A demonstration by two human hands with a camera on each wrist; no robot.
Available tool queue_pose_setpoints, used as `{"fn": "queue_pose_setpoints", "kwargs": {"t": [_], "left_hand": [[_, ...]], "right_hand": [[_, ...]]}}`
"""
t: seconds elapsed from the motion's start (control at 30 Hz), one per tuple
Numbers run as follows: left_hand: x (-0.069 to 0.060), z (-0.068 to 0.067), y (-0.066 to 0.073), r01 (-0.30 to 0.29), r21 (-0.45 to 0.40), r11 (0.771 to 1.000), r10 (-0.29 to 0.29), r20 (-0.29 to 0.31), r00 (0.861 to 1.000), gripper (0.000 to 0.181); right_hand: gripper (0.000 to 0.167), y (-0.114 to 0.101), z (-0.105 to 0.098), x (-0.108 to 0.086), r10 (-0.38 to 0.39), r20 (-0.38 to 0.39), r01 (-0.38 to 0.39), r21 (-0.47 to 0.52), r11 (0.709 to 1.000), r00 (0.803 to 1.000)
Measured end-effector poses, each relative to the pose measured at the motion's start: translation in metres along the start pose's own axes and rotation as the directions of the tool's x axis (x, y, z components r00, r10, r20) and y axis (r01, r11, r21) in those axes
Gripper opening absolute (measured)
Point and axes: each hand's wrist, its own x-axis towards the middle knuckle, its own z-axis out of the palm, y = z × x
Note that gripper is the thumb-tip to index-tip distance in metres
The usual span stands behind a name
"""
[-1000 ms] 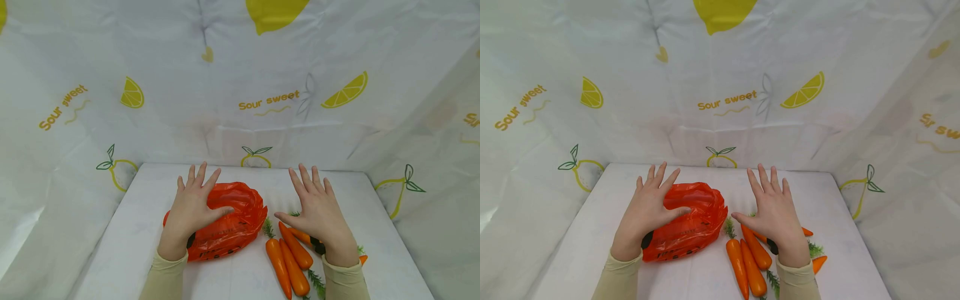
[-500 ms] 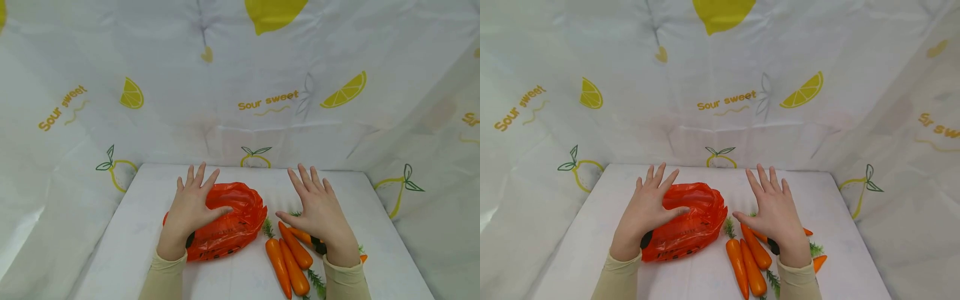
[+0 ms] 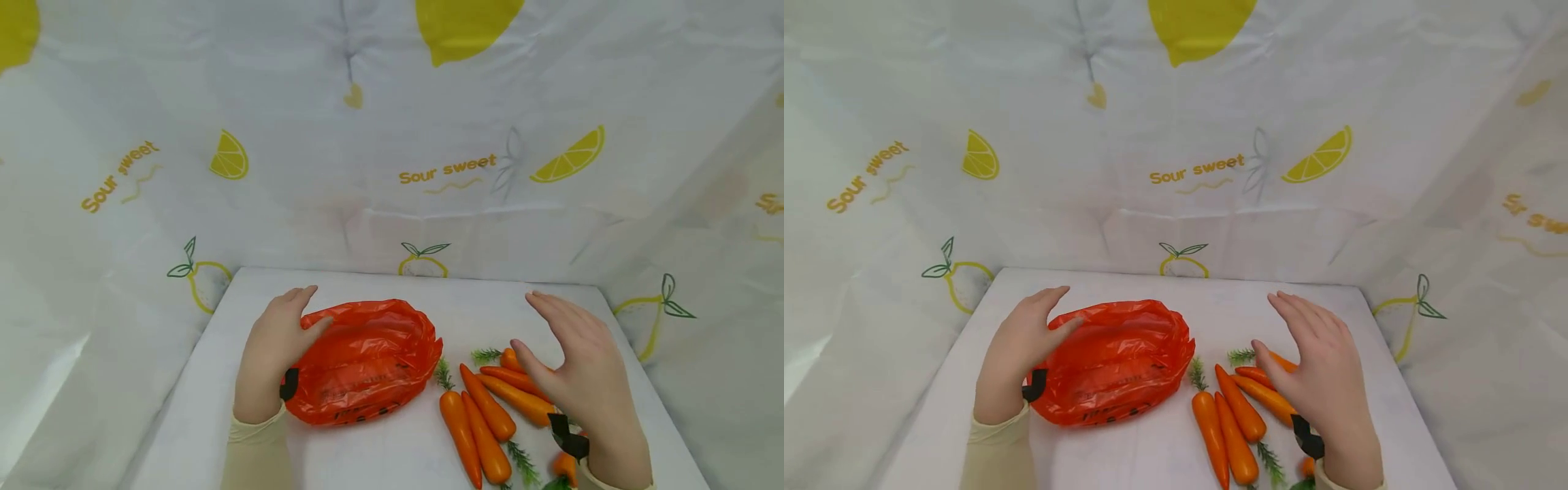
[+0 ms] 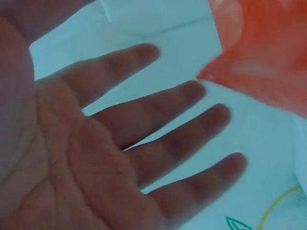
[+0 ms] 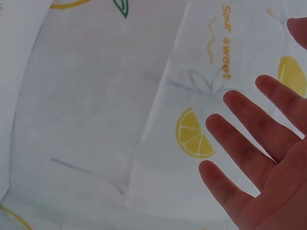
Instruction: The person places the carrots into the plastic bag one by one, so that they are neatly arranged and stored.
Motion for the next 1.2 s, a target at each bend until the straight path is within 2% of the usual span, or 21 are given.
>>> {"fn": "queue_pose_setpoints", "kwargs": {"t": [0.07, 0.17, 0.33, 0.43, 0.53, 0.77, 1.03, 1.2], "left_hand": [[0.000, -0.002, -0.006, 0.043, 0.000, 0.999, -0.043, 0.074, 0.996, 0.076], [0.000, -0.003, -0.011, 0.091, 0.006, 0.996, -0.090, 0.160, 0.983, 0.080], [0.004, 0.002, -0.016, 0.122, 0.025, 0.992, -0.125, 0.227, 0.966, 0.082], [0.007, 0.007, -0.019, 0.133, 0.029, 0.991, -0.136, 0.235, 0.962, 0.081], [0.010, 0.011, -0.022, 0.130, 0.041, 0.991, -0.136, 0.225, 0.965, 0.074], [0.015, 0.016, -0.025, 0.106, 0.074, 0.992, -0.119, 0.202, 0.972, 0.032], [0.015, 0.017, -0.024, 0.108, 0.102, 0.989, -0.127, 0.201, 0.971, 0.032], [0.015, 0.015, -0.023, 0.112, 0.097, 0.989, -0.130, 0.205, 0.970, 0.027]], "right_hand": [[0.077, 0.004, -0.007, -0.009, 0.021, -0.005, -0.021, -0.011, 1.000, 1.000], [0.078, 0.011, -0.016, -0.023, 0.066, -0.004, -0.066, -0.018, 0.998, 0.998], [0.079, 0.020, -0.025, -0.045, 0.137, -0.011, -0.138, -0.038, 0.990, 0.990], [0.080, 0.022, -0.029, -0.057, 0.172, -0.010, -0.172, -0.076, 0.982, 0.985], [0.080, 0.023, -0.032, -0.065, 0.201, -0.002, -0.200, -0.103, 0.974, 0.980], [0.079, 0.025, -0.037, -0.078, 0.228, 0.006, -0.224, -0.156, 0.962, 0.974], [0.078, 0.028, -0.038, -0.082, 0.243, 0.018, -0.236, -0.178, 0.955, 0.970], [0.077, 0.030, -0.036, -0.080, 0.276, 0.061, -0.256, -0.225, 0.940, 0.959]]}}
